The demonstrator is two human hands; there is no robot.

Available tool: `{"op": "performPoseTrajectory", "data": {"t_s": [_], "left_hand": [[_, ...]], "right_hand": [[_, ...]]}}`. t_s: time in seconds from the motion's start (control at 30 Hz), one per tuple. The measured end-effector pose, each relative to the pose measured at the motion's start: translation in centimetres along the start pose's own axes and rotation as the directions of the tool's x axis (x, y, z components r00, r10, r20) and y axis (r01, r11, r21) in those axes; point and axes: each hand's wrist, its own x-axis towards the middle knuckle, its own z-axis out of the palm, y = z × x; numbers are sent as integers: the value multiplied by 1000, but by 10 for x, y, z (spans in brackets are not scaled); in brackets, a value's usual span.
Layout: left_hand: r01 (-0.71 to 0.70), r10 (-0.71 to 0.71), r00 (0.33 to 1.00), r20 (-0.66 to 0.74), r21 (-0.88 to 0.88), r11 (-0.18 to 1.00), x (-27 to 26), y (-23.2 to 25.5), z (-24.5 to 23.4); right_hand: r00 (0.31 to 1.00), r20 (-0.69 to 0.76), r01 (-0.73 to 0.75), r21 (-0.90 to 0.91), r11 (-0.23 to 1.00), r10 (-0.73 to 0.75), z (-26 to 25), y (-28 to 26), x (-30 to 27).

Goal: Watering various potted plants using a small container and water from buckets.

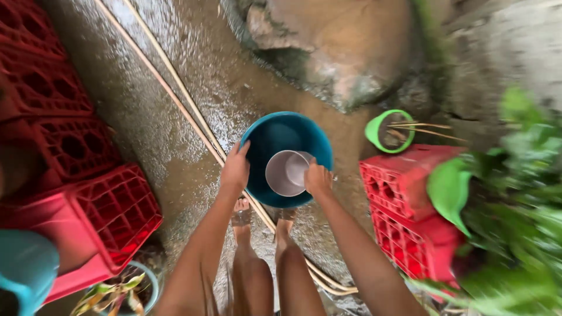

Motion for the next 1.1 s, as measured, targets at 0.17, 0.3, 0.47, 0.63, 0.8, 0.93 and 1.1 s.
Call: {"op": "performPoseTrajectory", "data": {"t_s": [0.17, 0.3, 0.47, 0.63, 0.8, 0.93, 1.1], "left_hand": [[-160, 157, 986, 51, 74, 984, 53, -49, 28], [-247, 235, 967, 100, 130, 960, 65, -87, 47], [-292, 286, 955, 74, 71, 954, 67, -89, 45], [-302, 299, 952, 59, 44, 952, 70, -89, 44], [-222, 218, 973, 80, 54, 973, 72, -77, 39], [-190, 182, 976, 118, 66, 980, 72, -75, 42], [35, -63, 979, 196, 141, 989, 49, -34, 28]], "right_hand": [[963, -150, 164, -330, 930, -224, 72, -42, 68], [882, -80, 301, -661, 687, -464, 151, -43, 132], [952, -37, 180, -737, 651, -305, 192, -75, 136], [999, -2, 30, -728, 684, -46, 240, -104, 151], [950, 300, 161, -223, 961, -89, 205, -82, 165], [989, 98, 99, 150, 984, -115, 204, -3, 157], [964, 223, -153, 911, 384, -145, 87, 12, 46]]}}
